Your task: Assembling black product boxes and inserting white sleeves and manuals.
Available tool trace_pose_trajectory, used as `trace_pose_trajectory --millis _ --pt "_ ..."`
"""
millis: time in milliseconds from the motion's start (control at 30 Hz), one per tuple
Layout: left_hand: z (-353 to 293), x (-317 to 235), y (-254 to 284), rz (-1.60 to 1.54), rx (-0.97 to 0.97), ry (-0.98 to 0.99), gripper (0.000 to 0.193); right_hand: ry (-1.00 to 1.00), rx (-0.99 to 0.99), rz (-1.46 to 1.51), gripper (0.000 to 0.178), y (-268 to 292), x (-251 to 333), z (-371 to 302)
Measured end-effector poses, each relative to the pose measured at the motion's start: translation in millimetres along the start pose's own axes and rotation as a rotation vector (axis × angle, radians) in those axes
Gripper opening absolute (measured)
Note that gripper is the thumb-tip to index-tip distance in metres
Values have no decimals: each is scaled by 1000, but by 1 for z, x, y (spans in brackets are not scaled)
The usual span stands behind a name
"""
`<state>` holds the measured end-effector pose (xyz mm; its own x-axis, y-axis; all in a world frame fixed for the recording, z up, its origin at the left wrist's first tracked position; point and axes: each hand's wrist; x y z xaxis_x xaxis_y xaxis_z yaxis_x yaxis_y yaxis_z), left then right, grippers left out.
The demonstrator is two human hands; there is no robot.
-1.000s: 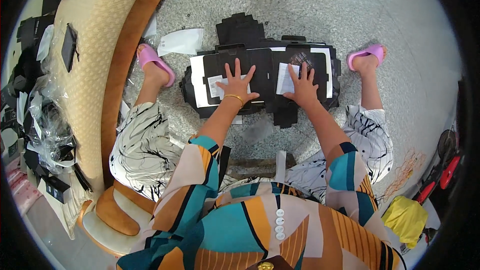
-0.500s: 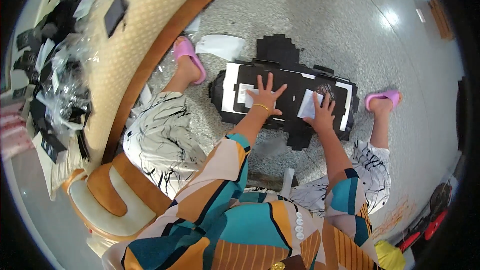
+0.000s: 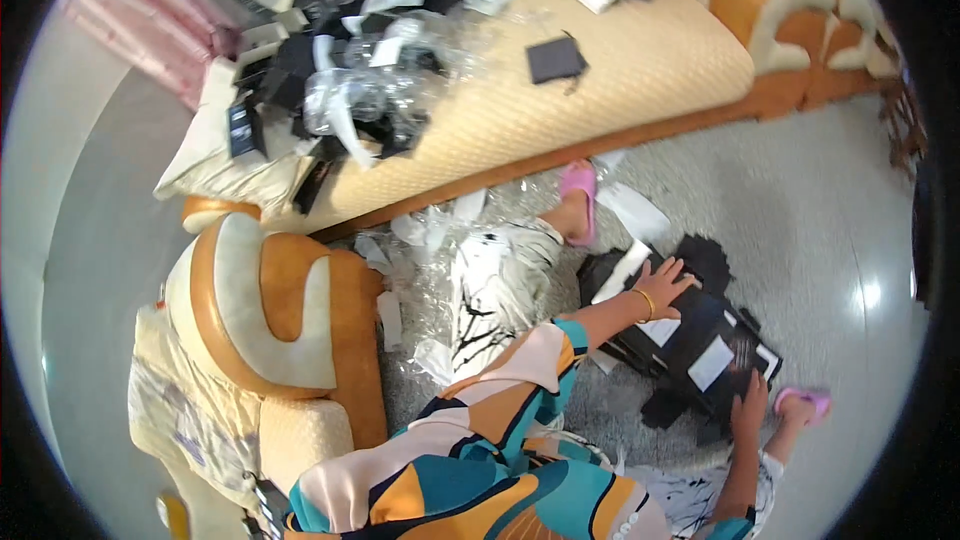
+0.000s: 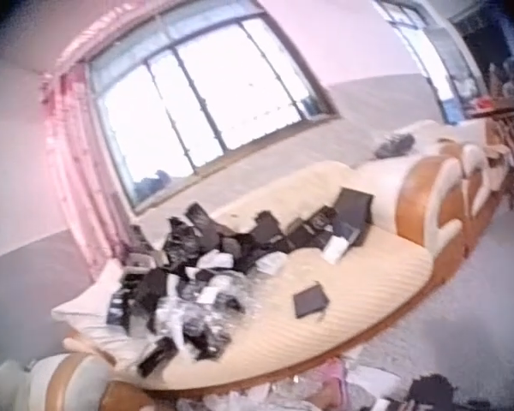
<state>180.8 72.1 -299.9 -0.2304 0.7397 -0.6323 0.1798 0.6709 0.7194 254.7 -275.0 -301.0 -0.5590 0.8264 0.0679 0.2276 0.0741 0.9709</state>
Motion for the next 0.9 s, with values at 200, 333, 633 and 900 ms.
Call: trace_pose_trajectory --millis 200,333,633,900 --pt "-33 75 168 -175 -728 4 59 -15 -105 8 40 -39 -73 -24" --pt "-103 122 274 -229 -1420 215 43 -27 -44 -42 24 -22 -49 -30" --pt "-271 199 346 -65 -2143 760 88 213 -319 -2 19 7 22 -50" --pt "-251 196 410 -205 -1853 832 118 37 71 -58 31 -48 -33 -70"
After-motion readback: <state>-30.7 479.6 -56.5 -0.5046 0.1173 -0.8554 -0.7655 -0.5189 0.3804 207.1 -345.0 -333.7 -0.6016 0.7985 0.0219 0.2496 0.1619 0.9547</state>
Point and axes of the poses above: each hand's wrist, its own z-axis towards the middle knuckle, its own y-axis out of the back of the hand, x = y × z, and after that the axes turned 15 degrees about -z, right-handed
